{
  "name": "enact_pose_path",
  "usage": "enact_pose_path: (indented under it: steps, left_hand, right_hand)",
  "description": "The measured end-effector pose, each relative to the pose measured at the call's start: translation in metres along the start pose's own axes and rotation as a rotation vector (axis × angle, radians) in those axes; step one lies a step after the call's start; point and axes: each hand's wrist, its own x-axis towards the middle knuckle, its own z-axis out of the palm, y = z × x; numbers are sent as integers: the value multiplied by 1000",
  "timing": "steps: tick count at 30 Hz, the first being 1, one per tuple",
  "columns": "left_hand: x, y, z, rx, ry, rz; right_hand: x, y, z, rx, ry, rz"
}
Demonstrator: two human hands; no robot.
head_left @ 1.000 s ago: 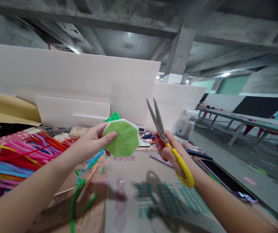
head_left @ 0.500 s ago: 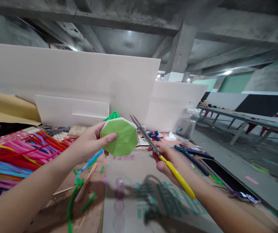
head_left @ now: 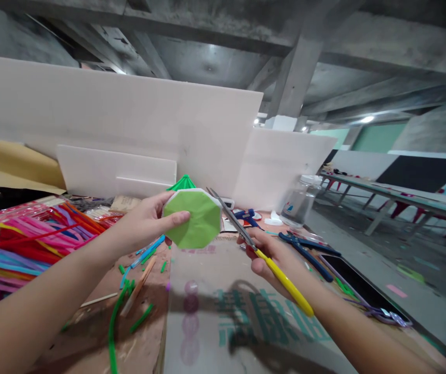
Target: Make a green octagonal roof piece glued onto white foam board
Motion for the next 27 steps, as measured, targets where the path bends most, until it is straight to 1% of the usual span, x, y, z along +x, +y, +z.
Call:
enact_pose_path:
  steps: [6, 12, 16, 19, 23, 27]
  left_hand:
    - [0, 1, -2, -14, 2, -9]
    - [0, -1, -5, -60, -31, -4]
    - [0, -2, -6, -55, -37, -6]
    - [1, -2, -8, -49, -49, 1]
    - [2, -2, -10, -19, -61, -9]
    - [2, -3, -9, -23, -83, 0]
  right_hand:
    - [-1, -5, -3, -18, -26, 30]
    - [-2, -10, -3, -40, -43, 15]
    - [-1, -10, -2, -13, -66, 43]
    - [-1, -9, -3, 2, -66, 23]
    - [-3, -9, -5, -49, -74, 5]
    - [-4, -12, -4, -75, -64, 20]
